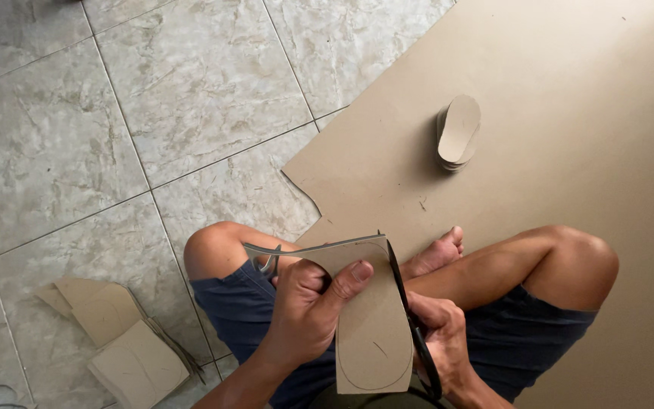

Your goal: The person sits on the floor and cuts insole shapes from a large sheet of cardboard-like material, using scissors to trim along pre-drawn outlines. They trim the edges of each cut piece, set finished insoles on a growing stack, and discard scrap pieces aside.

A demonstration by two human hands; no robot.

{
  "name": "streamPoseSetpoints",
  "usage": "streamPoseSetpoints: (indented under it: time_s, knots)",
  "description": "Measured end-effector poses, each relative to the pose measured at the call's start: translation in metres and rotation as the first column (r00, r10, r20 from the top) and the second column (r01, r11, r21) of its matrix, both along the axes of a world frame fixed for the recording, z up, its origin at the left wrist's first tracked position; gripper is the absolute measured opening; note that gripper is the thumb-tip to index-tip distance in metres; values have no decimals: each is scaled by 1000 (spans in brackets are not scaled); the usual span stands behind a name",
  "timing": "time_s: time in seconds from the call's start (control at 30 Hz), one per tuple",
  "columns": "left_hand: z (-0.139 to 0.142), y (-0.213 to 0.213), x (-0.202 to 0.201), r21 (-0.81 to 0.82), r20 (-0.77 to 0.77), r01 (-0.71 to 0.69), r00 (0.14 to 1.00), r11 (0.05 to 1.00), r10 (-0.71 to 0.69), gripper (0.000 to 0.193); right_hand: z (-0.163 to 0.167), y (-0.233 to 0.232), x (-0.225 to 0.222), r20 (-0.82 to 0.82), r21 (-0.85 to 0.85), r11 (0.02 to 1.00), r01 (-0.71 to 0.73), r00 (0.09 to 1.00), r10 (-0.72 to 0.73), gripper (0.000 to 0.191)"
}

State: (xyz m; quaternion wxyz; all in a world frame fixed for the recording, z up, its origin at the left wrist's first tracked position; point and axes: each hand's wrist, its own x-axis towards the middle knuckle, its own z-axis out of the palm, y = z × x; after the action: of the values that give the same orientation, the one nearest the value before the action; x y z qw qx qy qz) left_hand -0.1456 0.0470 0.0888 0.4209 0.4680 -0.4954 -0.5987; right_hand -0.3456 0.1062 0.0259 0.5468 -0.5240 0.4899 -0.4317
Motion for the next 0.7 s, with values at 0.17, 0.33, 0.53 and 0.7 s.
streamPoseSetpoints:
  time_s: [0.17,0.33,0.53,0.7]
  knots:
    - [0,0,2,102,-172,47,985,994,-29,25,-1,1,-5,-185,-75,997,-27,983,13,21]
    - [4,4,1,43,-76,69,995,997,-66,25,5,-1,-4,-101,-54,998,-14,995,8,25]
    - [7,7,0,122,-85,146,987,982,-136,26,10,-1,1,7,32,999,-1,1000,0,32]
    - [12,3,8,114,-109,172,981,978,-160,25,9,5,-4,-90,52,998,-23,996,27,26]
